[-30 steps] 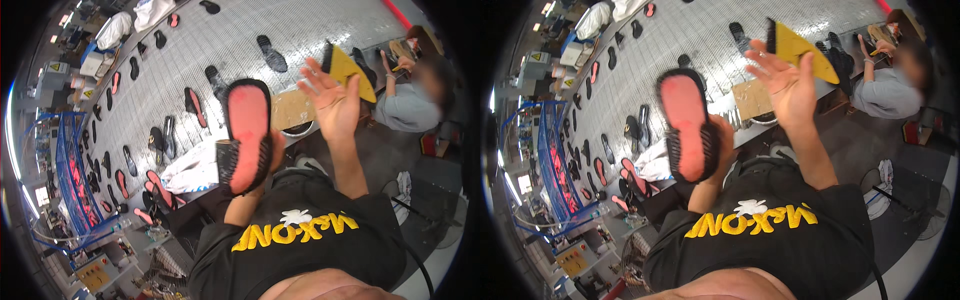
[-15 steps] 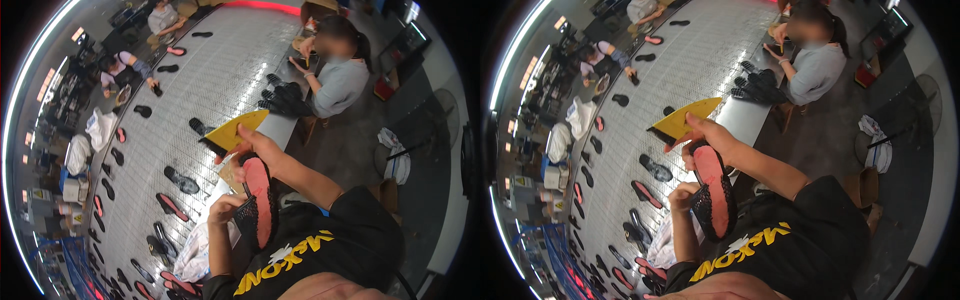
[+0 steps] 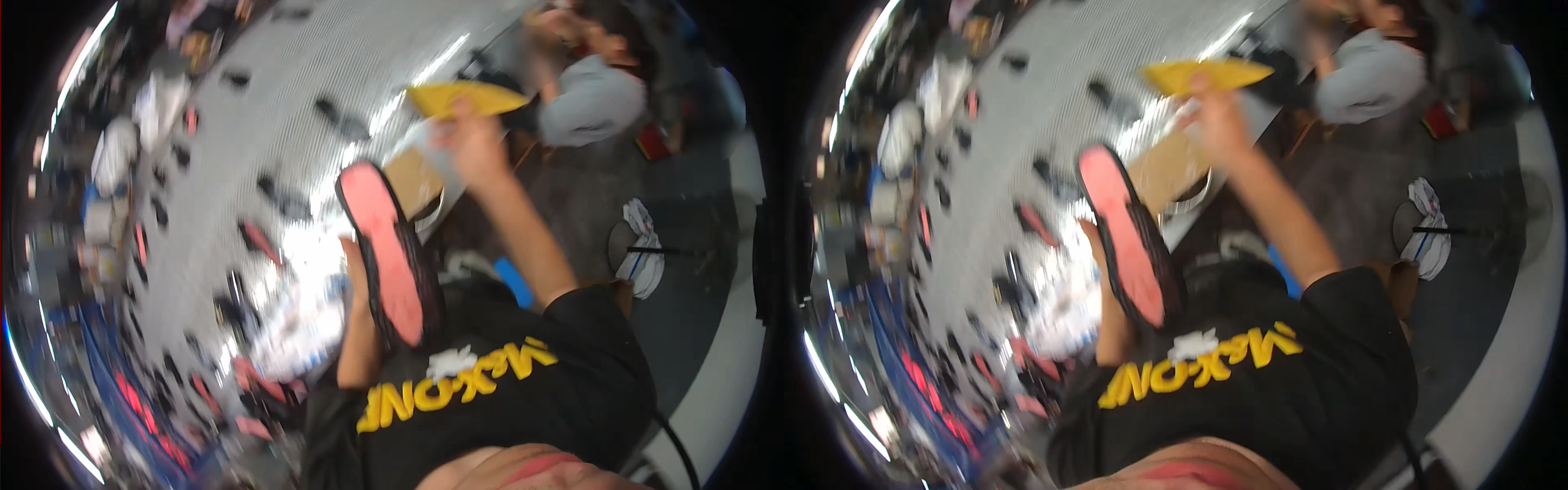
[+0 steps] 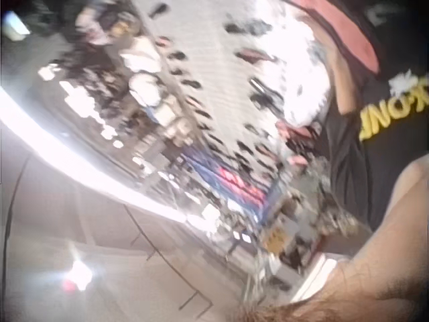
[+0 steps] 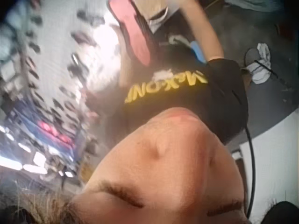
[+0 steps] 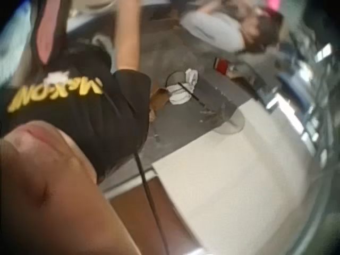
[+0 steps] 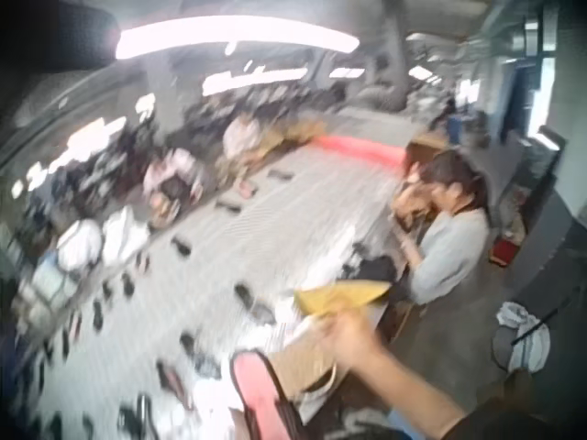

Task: Applying adhesive or cleaner to shoe soles using a scraper tool in a manufacturing facility.

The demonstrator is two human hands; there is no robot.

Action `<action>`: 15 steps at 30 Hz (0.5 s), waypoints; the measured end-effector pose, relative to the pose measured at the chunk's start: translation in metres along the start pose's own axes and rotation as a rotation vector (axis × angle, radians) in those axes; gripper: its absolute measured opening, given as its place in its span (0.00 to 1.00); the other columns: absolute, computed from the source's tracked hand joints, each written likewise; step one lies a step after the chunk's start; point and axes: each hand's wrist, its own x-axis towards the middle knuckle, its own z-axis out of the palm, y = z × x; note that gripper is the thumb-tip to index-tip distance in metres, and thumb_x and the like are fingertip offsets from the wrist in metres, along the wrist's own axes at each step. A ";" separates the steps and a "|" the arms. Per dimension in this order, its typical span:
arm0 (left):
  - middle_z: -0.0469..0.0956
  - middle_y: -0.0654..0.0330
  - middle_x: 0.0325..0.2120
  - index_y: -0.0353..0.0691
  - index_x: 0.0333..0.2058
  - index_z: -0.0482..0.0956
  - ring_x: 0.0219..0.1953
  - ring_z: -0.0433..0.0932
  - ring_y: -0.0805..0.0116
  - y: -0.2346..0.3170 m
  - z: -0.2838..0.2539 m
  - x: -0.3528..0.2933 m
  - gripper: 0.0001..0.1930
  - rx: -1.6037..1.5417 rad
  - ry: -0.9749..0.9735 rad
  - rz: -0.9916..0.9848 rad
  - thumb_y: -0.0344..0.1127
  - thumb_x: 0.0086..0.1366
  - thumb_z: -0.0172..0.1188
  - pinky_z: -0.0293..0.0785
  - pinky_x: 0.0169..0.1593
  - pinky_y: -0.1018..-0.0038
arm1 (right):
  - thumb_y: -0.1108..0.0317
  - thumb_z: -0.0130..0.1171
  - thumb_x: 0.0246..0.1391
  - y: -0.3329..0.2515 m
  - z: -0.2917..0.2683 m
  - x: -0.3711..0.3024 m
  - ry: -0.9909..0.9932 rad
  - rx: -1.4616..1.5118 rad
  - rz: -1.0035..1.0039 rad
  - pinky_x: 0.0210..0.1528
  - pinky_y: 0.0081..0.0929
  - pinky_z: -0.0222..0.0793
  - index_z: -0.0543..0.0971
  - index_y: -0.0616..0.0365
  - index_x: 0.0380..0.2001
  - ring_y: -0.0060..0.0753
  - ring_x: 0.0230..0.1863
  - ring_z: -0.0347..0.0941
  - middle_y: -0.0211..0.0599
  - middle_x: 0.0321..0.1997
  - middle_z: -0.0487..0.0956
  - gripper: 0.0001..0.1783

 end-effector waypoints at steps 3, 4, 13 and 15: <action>0.74 0.59 0.42 0.38 0.54 0.66 0.41 0.75 0.65 0.023 0.001 -0.007 0.42 -0.170 -0.150 0.119 0.73 0.59 0.37 0.74 0.44 0.71 | 0.63 0.59 0.55 0.066 -0.072 0.012 -0.090 -0.004 0.012 0.24 0.16 0.62 0.78 0.63 0.30 0.19 0.20 0.68 0.32 0.22 0.77 0.12; 0.74 0.59 0.42 0.38 0.54 0.66 0.41 0.75 0.65 0.025 0.001 -0.014 0.42 -0.197 -0.086 0.155 0.73 0.59 0.37 0.74 0.44 0.71 | 0.67 0.60 0.54 0.094 -0.097 0.015 -0.206 -0.215 0.048 0.24 0.16 0.63 0.78 0.64 0.29 0.18 0.21 0.69 0.32 0.23 0.77 0.10; 0.75 0.60 0.35 0.38 0.49 0.68 0.35 0.75 0.68 0.029 -0.047 -0.036 0.40 0.056 0.477 0.359 0.72 0.59 0.40 0.75 0.38 0.73 | 0.71 0.61 0.50 0.225 -0.085 -0.011 -0.744 -0.662 0.161 0.17 0.14 0.58 0.81 0.62 0.36 0.12 0.15 0.62 0.25 0.19 0.75 0.09; 0.75 0.59 0.36 0.37 0.50 0.68 0.35 0.75 0.67 0.025 -0.043 -0.035 0.40 0.104 0.552 0.372 0.71 0.60 0.40 0.75 0.38 0.72 | 0.72 0.61 0.50 0.233 -0.080 -0.013 -0.773 -0.677 0.084 0.17 0.16 0.58 0.82 0.61 0.35 0.13 0.15 0.61 0.25 0.18 0.75 0.08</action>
